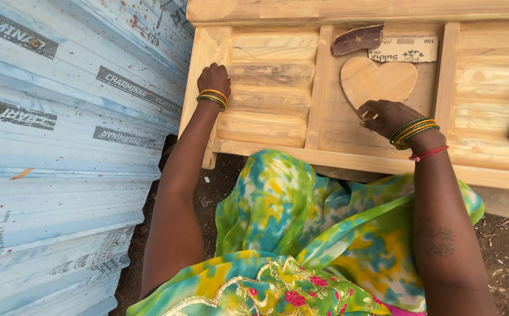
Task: The person sits on the ground and sands a wooden drawer front using a sanding block. They repeatedly rub the surface of the drawer, focusing on the flat panels and edges.
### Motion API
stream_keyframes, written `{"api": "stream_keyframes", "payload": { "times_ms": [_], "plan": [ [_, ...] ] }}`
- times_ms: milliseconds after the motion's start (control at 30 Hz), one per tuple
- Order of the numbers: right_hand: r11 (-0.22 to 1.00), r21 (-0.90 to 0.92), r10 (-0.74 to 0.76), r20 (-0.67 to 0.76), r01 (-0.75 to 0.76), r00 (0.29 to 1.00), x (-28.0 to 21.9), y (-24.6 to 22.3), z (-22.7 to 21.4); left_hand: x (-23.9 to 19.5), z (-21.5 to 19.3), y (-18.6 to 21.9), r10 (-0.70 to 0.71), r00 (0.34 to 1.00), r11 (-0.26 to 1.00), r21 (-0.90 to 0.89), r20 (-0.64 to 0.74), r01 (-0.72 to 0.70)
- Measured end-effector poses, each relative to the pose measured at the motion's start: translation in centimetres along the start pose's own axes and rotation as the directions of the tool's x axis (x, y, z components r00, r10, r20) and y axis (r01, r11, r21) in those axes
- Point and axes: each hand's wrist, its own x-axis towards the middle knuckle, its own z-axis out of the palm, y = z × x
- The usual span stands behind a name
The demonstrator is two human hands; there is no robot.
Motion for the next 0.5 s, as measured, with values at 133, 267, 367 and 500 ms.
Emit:
{"api": "stream_keyframes", "payload": {
  "times_ms": [133, 267, 367, 500],
  "plan": [
    [0.996, 0.051, -0.072, -0.032, 0.073, 0.997, 0.7, 0.2, 0.0, 2.3, -1.6, -1.3, -0.082, 0.969, 0.968, -0.250, -0.234, 0.022],
    [0.999, 0.026, -0.027, 0.009, 0.027, 1.000, 0.7, 0.3, 0.6, 6.9, -0.2, -2.0, -0.189, 0.975, 0.901, -0.417, -0.121, 0.122],
    [0.999, 0.031, -0.012, 0.017, 0.012, 1.000, 1.5, 0.2, 0.2, 11.0, 3.0, -1.0, 0.007, 0.981, 0.968, -0.246, -0.193, -0.055],
    [0.998, 0.043, -0.048, 0.014, 0.047, 0.999, 1.4, 0.4, 0.3, 15.0, 6.7, -0.9, -0.100, 0.972, 0.991, 0.071, -0.214, 0.118]
  ]
}}
